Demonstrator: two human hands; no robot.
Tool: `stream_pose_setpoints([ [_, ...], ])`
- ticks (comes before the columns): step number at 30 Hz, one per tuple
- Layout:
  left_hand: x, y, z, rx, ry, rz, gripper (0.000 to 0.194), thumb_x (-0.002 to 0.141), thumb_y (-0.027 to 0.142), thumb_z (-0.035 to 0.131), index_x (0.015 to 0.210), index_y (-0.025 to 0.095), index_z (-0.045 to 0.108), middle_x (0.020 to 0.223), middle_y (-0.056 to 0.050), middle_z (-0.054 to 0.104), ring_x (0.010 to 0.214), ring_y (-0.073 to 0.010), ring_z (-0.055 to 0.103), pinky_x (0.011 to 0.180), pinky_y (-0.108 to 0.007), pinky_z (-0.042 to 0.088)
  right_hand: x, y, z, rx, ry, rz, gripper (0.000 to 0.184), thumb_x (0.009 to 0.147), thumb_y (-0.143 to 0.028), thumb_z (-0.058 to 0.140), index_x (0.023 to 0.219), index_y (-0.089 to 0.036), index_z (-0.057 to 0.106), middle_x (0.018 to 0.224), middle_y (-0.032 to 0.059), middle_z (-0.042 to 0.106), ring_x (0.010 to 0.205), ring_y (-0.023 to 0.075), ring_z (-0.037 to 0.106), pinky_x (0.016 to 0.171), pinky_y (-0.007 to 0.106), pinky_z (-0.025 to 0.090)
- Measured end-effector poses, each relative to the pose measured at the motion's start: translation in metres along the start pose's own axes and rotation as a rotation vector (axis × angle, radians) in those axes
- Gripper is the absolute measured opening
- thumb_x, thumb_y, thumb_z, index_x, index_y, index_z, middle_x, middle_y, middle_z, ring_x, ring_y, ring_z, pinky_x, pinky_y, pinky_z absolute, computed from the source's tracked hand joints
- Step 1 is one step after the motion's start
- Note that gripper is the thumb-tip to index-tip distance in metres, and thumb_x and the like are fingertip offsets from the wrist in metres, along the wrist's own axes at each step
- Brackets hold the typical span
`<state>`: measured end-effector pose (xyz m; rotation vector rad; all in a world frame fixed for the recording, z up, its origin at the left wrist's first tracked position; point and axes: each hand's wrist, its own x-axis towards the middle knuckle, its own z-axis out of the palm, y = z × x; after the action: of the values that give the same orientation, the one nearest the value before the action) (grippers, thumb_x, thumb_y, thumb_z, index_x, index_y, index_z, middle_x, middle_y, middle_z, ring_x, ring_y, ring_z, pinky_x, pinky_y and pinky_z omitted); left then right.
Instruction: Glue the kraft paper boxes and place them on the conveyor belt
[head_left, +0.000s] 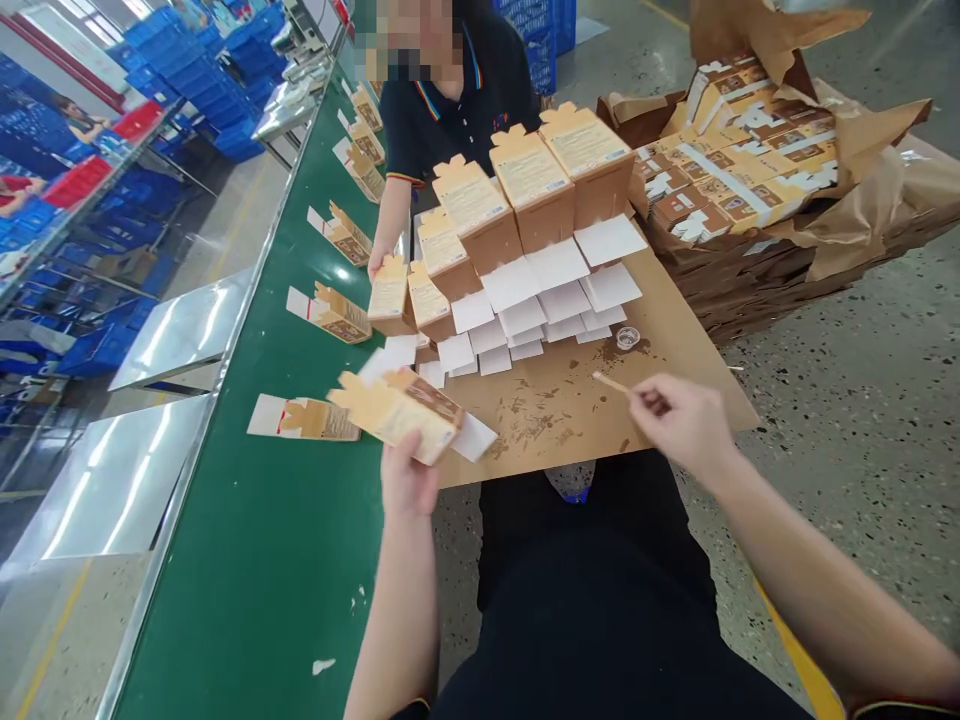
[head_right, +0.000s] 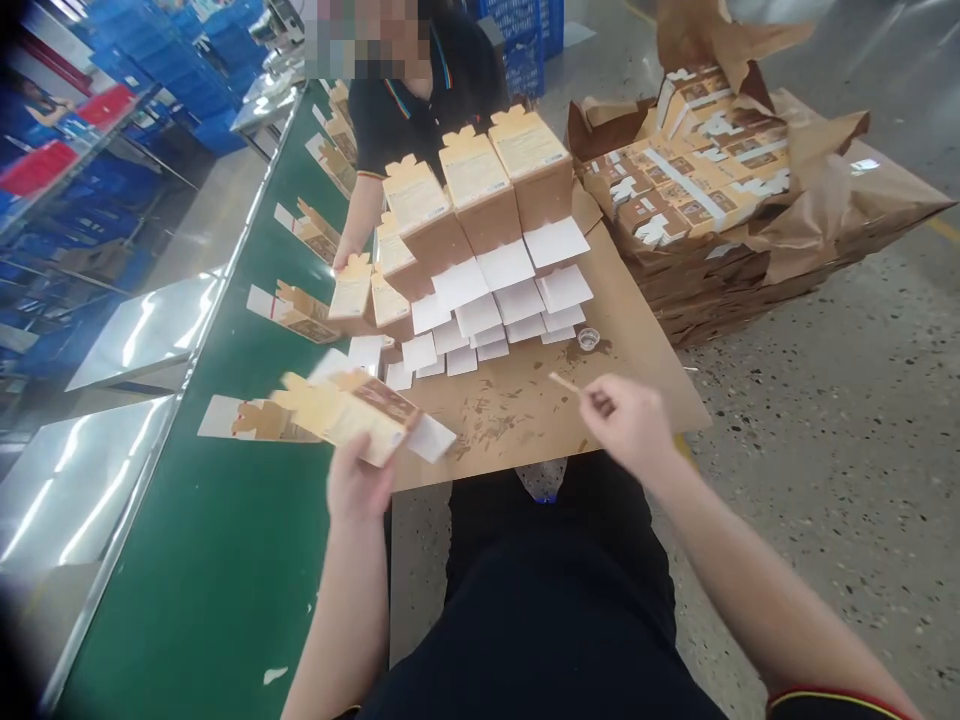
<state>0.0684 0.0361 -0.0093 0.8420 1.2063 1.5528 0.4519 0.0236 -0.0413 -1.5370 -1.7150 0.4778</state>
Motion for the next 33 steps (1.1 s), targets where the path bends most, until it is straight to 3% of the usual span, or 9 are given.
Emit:
stream_pose_setpoints([
  [2,-0.026,-0.028,-0.002,0.006,0.030,-0.128,0.085,0.072,0.047,0.103,0.150,0.036,0.069,0.167,-0.009,0.064,0.159,-0.0412,0.057,0.122,-0.057,0.059,-0.029,-0.018,0.031,0.161,-0.093,-0.045,0.015,0.102,-0.022,0.066,0.088,-0.024,0.073,0.074,0.0006,0.075,0.061,0.0162,0.069,0.059,0.029,0.056],
  [5,-0.033,-0.056,-0.009,0.054,0.098,-0.193,0.083,0.070,0.049,0.106,0.142,0.030,0.070,0.158,-0.015,0.070,0.153,-0.0391,0.063,0.123,-0.055,0.057,-0.057,-0.038,0.076,0.199,-0.176,-0.102,0.021,0.103,-0.020,0.061,0.083,-0.024,0.067,0.070,-0.0005,0.070,0.058,0.0135,0.062,0.058,0.026,0.053],
  [8,-0.026,-0.065,-0.016,0.091,0.131,-0.187,0.078,0.069,0.051,0.108,0.133,0.027,0.070,0.152,-0.016,0.073,0.149,-0.0372,0.066,0.122,-0.053,0.058,-0.067,-0.044,0.104,0.125,-0.186,-0.196,0.025,0.102,-0.015,0.057,0.079,-0.024,0.061,0.067,-0.0013,0.062,0.058,0.0133,0.056,0.058,0.027,0.047],
  [11,-0.024,-0.065,-0.018,0.089,0.133,-0.179,0.076,0.070,0.052,0.107,0.131,0.027,0.068,0.154,-0.016,0.071,0.150,-0.0368,0.065,0.121,-0.052,0.059,-0.067,-0.042,0.116,0.050,-0.178,-0.267,0.027,0.102,-0.012,0.055,0.079,-0.024,0.057,0.065,-0.0020,0.057,0.057,0.0136,0.050,0.058,0.028,0.042],
  [23,-0.033,-0.075,-0.011,0.111,0.202,-0.132,0.083,0.069,0.056,0.106,0.130,0.028,0.059,0.146,-0.015,0.072,0.139,-0.0322,0.071,0.120,-0.051,0.058,-0.077,-0.048,0.121,0.068,-0.245,-0.365,0.035,0.107,-0.011,0.053,0.075,-0.024,0.050,0.066,-0.0022,0.054,0.058,0.0137,0.048,0.059,0.028,0.039],
  [28,-0.056,-0.076,0.001,0.320,0.169,0.010,0.090,0.067,0.047,0.108,0.132,0.030,0.049,0.142,-0.013,0.068,0.139,-0.0319,0.070,0.121,-0.050,0.056,-0.079,-0.046,0.104,0.168,-0.156,-0.217,0.029,0.107,-0.018,0.057,0.079,-0.025,0.062,0.066,-0.0010,0.061,0.058,0.0141,0.056,0.060,0.028,0.048],
  [33,-0.078,-0.087,0.008,0.586,0.206,0.036,0.093,0.062,0.041,0.109,0.131,0.029,0.047,0.133,-0.013,0.068,0.130,-0.0361,0.073,0.117,-0.053,0.058,-0.080,-0.036,0.082,0.233,-0.080,-0.043,0.025,0.106,-0.028,0.062,0.082,-0.026,0.069,0.069,0.0015,0.070,0.059,0.0160,0.064,0.060,0.029,0.057],
])
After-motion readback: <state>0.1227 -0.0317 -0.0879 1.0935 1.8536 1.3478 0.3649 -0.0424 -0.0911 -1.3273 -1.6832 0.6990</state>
